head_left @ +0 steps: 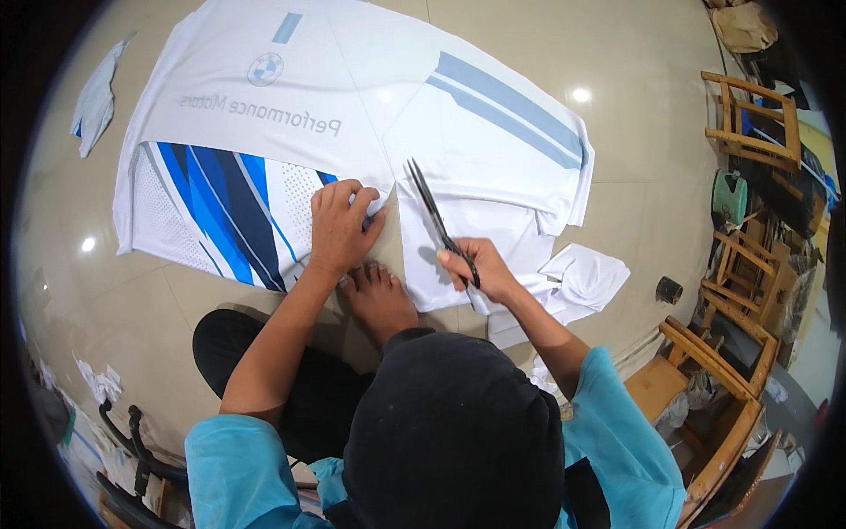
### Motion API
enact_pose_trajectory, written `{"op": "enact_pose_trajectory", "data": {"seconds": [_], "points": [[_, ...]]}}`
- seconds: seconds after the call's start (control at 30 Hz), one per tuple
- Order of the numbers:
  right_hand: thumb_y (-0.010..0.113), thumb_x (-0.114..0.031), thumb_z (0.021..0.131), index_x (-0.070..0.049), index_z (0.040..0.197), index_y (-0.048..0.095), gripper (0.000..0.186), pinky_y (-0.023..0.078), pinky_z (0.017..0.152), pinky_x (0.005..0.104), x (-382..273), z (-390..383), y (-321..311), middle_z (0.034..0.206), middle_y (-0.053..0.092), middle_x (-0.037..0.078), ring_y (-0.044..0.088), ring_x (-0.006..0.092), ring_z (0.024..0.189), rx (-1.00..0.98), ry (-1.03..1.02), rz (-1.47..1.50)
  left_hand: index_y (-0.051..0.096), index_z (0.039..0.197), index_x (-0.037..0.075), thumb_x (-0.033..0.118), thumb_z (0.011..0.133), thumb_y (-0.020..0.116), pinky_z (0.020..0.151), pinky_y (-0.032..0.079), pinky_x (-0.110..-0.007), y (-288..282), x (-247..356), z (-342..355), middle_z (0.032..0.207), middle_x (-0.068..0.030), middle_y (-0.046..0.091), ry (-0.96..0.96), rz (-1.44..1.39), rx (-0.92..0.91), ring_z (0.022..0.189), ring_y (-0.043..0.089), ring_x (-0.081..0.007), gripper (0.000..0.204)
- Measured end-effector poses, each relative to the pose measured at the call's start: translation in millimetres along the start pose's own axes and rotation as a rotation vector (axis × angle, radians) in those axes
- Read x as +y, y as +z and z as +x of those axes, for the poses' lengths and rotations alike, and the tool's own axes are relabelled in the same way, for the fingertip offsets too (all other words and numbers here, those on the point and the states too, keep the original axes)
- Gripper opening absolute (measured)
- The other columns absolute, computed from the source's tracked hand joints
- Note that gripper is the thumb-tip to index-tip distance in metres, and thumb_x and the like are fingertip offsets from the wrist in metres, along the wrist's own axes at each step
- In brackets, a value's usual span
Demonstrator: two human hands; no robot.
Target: The person sits on the floor and uses scissors to cut a white fabric sheet with blue and grey graphics. They repeatedly adjust the fabric and cut along straight lines, separating sections of the material.
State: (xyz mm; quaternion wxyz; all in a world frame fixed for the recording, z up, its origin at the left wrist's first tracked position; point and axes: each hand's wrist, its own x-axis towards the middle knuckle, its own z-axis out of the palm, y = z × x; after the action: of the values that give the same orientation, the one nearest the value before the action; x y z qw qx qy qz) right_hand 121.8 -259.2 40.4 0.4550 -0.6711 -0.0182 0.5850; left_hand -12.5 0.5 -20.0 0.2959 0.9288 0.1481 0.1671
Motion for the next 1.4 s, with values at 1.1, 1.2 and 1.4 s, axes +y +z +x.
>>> {"op": "enact_pose_trajectory", "data": {"seconds": [1.1,1.2,1.4], "points": [[0.090,-0.042,0.100,-0.010,0.073,0.064,0.049,0.037,0.046,0.0247,14,21,35,0.061,0.059,-0.001,0.050,0.0065,0.048,0.047,0.091,0.183,0.075,0.111,0.014,0.012,0.087,0.088,0.101,0.045,-0.045,8,-8,-4,0.114,-0.0042,0.069,0.063,-0.028,0.098,0.110,0.066,-0.0264,0.027],[0.091,-0.040,0.099,-0.011,0.070,0.061,0.051,0.035,0.045,0.0245,15,22,39,0.060,0.058,-0.001,0.049,0.0060,0.048,0.068,0.085,0.194,0.075,0.111,0.015,0.012,0.088,0.088,0.101,0.045,-0.045,8,-7,-4,0.114,-0.0041,0.069,0.064,-0.022,0.096,0.110,0.066,-0.0265,0.027],[0.091,-0.038,0.099,-0.011,0.069,0.059,0.052,0.034,0.044,0.0253,10,23,41,0.058,0.057,-0.001,0.049,0.0060,0.047,0.089,0.082,0.173,0.075,0.114,0.012,0.005,0.084,0.086,0.097,0.047,-0.046,7,-8,-2,0.114,-0.0067,0.071,0.083,-0.039,0.094,0.109,0.067,-0.0296,0.033]]}}
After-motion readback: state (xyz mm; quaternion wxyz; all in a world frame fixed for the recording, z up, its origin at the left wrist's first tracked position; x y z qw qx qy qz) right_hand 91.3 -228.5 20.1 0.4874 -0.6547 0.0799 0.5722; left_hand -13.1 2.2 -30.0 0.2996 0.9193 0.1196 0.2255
